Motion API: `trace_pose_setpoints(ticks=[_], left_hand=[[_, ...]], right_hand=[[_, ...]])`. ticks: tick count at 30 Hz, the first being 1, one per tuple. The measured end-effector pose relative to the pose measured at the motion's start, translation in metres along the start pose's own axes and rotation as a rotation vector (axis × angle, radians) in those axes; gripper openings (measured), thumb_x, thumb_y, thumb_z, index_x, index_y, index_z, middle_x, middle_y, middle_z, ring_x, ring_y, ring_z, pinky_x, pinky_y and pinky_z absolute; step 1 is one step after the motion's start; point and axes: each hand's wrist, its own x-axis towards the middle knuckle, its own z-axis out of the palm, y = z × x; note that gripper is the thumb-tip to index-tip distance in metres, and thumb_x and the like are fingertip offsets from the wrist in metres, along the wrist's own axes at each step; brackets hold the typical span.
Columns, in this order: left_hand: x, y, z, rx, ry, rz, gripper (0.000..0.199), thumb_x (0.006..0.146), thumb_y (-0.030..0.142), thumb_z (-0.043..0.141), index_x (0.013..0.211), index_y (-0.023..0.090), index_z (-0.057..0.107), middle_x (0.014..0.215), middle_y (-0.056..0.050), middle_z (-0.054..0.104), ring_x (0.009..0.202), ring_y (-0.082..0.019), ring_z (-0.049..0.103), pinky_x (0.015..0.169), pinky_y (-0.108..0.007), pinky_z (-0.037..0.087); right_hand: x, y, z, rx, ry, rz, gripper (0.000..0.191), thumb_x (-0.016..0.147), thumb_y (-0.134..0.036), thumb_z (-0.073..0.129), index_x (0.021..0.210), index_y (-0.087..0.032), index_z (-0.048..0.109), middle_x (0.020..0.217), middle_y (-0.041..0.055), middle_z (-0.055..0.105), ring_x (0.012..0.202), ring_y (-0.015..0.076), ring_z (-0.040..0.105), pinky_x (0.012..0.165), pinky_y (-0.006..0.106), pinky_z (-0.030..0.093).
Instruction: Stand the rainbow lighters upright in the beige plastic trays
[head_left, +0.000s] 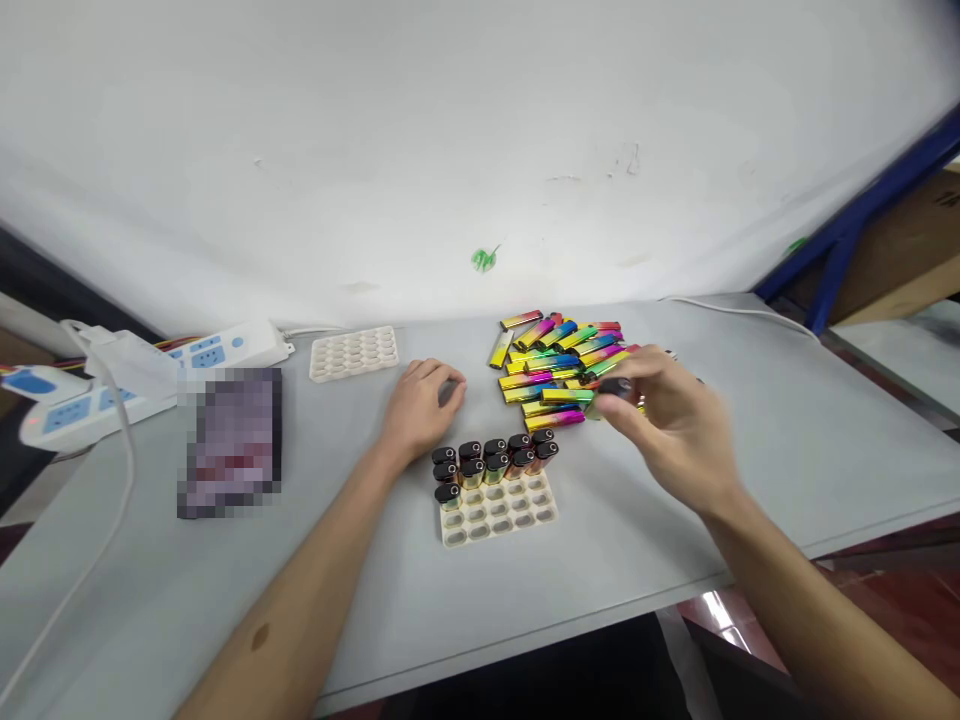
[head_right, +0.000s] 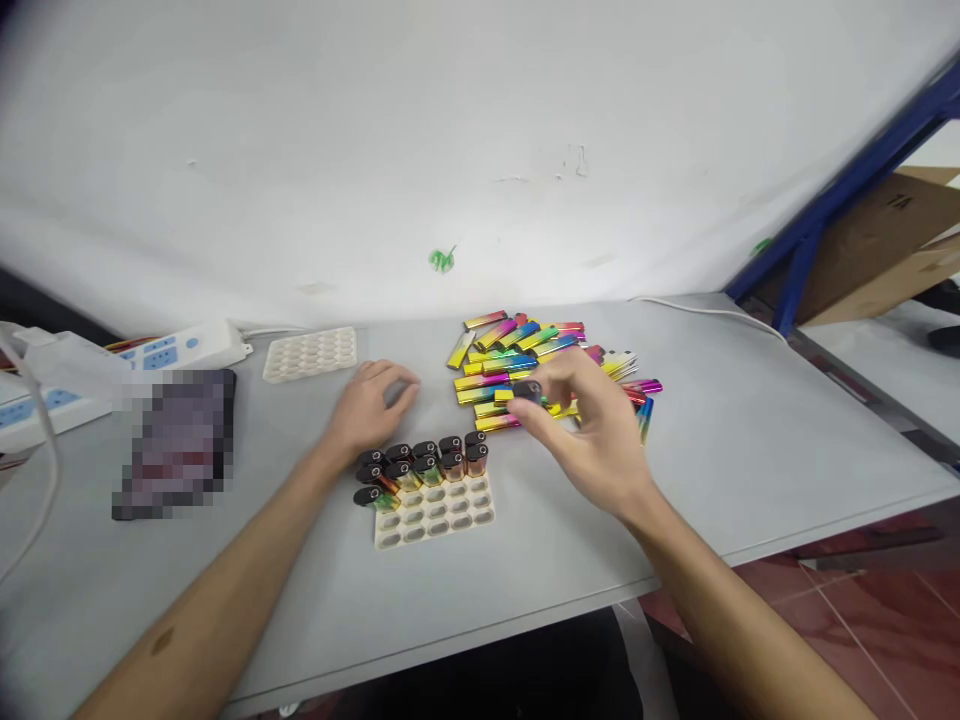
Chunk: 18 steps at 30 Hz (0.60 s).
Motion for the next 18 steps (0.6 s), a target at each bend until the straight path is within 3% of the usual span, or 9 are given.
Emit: trace_pose_setpoints(ticks=[4,7,12,18], left_hand=[[0.000,0.000,-0.001,0.003,-0.005,0.006,0.017,0.092,0.027,0.050,0.092,0.022,0.067,0.103,-0.006,0.069,0.104,-0.026,0.056,0.095,-0.041,0.045],[0.000,-0.001,0.000,0.003,-0.005,0.013,0.017,0.091,0.025,0.050,0.092,0.021,0.067,0.103,-0.006,0.069,0.104,-0.026,0.057,0.095,-0.041,0.045],[0.001,-0.002,0.001,0.005,0.004,0.025,0.017,0.090,0.025,0.051,0.093,0.020,0.068,0.102,-0.007,0.069,0.103,-0.026,0.057,0.095,-0.041,0.046],[0.000,-0.003,0.003,0.005,0.015,0.027,0.017,0.091,0.026,0.052,0.093,0.020,0.068,0.102,-0.006,0.069,0.103,-0.026,0.057,0.094,-0.041,0.046]], right_hand=[[-0.018,-0.039,-0.011,0.032,-0.121,-0.089,0.017,0.086,-0.036,0.072,0.098,-0.030,0.062,0.088,0.0035,0.066,0.075,0.0203,0.063,0.064,0.035,0.053],[-0.028,-0.056,0.004,-0.065,-0.253,-0.160,0.025,0.086,-0.034,0.074,0.105,-0.028,0.059,0.089,0.0022,0.069,0.065,0.0154,0.063,0.058,0.030,0.054],[-0.039,-0.054,0.045,-0.230,-0.287,-0.310,0.018,0.092,-0.034,0.067,0.098,-0.020,0.058,0.078,-0.0017,0.070,0.052,0.0077,0.058,0.050,0.022,0.045],[-0.048,-0.048,0.067,-0.456,-0.261,-0.393,0.016,0.097,-0.033,0.059,0.095,-0.017,0.062,0.073,-0.0019,0.069,0.054,0.0108,0.060,0.047,0.027,0.037]])
